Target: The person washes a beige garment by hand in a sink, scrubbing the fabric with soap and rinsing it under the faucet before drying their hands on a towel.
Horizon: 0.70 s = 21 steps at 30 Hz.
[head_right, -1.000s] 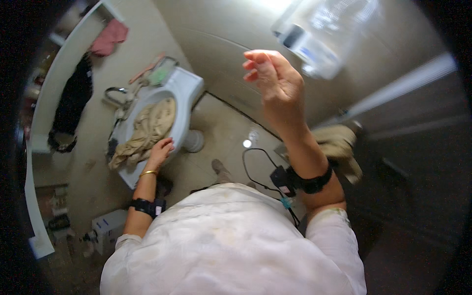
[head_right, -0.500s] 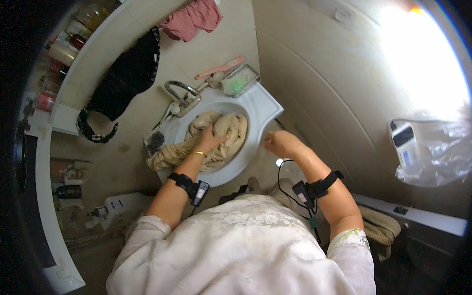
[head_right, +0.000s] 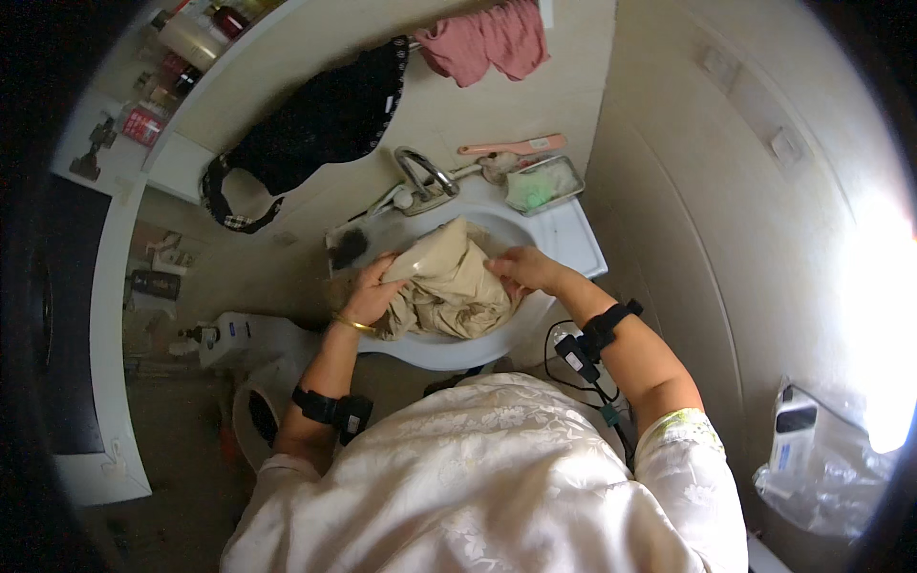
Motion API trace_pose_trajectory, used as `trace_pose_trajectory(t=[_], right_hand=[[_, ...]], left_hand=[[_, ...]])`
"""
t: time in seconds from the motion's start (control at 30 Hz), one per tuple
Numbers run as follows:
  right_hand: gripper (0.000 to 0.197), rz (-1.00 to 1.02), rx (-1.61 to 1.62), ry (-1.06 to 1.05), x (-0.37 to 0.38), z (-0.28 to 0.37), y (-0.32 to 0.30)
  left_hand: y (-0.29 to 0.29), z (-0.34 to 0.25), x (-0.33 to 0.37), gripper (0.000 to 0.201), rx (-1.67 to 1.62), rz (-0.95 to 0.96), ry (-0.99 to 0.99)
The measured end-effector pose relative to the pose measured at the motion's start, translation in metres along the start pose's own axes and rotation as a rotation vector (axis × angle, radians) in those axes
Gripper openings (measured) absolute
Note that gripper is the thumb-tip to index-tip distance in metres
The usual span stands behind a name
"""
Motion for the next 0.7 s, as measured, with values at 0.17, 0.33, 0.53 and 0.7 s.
trace_pose_trajectory(t=[0.17, 0.33, 0.53, 0.7], right_hand=[[0.077, 0.219, 0.053, -0.035, -0.01, 0.033, 0.021], [0.084, 0.214, -0.113, -0.444, 0.008, 0.036, 0.033], [0.055, 0.289, 0.193, -0.487, -0.019, 0.061, 0.033], [0.028, -0.069, -0.095, -0.531, -0.023, 0.062, 0.021]], left_hand=[[0.014, -0.032, -0.004, 0.028, 0.218, -0.192, 0.294], [0.029, -0.024, -0.009, 0.034, 0.316, -0.094, 0.367], [0.01, -0.011, -0.007, 0.035, 0.384, -0.204, 0.243], [0.008, 0.002, -0.006, 0.034, 0.38, -0.111, 0.169]])
Point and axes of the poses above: each hand's wrist, its own x-axis towards the middle knuckle, its own y-axis out of the palm, z = x × y, the point moved 2 cm from there along x, towards the middle knuckle, and after that the axes turned 9 degrees about y, right-handed, at the moved point
